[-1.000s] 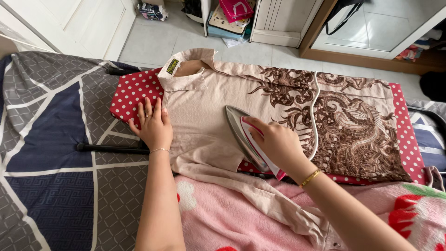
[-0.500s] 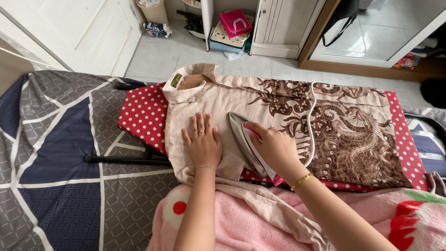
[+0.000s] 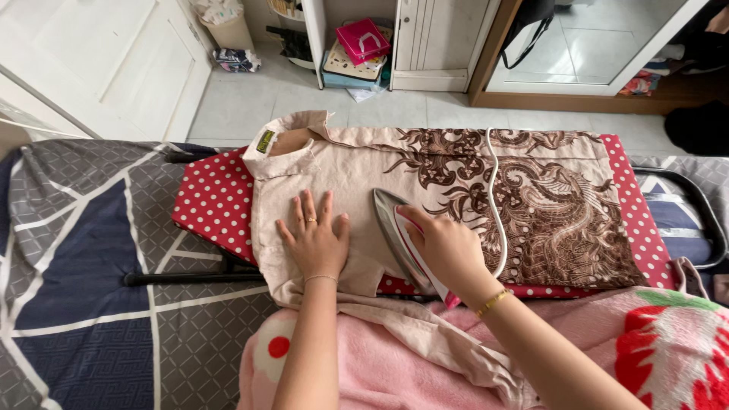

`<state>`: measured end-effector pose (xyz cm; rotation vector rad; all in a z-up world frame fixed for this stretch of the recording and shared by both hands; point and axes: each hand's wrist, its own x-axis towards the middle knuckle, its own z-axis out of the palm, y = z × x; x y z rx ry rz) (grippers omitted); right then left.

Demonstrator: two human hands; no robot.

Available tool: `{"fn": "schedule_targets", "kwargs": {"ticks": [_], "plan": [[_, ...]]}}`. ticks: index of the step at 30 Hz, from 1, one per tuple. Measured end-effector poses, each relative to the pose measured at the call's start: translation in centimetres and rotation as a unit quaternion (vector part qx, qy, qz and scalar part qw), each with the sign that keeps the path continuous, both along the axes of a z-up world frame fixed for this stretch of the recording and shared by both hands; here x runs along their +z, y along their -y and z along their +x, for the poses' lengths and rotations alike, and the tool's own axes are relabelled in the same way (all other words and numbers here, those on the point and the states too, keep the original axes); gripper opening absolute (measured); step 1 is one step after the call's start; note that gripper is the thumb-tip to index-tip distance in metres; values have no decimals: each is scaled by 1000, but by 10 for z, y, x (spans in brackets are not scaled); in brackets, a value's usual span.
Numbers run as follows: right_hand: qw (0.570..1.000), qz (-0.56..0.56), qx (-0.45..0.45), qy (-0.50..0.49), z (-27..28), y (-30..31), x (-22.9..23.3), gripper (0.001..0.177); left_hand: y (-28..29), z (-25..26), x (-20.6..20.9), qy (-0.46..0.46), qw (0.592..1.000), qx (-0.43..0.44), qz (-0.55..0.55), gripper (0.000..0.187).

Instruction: The person irons a beige shirt with a brown pattern on a red polka-dotted ironing board. They smooth the fabric, adjust the shirt, and use a pink and white iron to press the garment, focusing on the main body and collar area.

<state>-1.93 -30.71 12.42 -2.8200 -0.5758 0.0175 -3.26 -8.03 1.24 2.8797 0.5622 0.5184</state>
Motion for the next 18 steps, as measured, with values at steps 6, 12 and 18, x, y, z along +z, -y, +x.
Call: {"fn": "schedule_targets", "kwargs": {"ticks": [6, 12, 18], "plan": [[997, 43, 1, -61, 7, 8, 26, 36, 38, 11, -21, 22, 998, -21, 58, 54], [999, 38, -1, -13, 34, 13, 24, 34, 62, -3, -21, 84, 995, -58, 10, 55], [998, 48, -9, 45, 87, -6, -7, 31, 63, -5, -9, 65, 996, -65, 13, 50]]}}
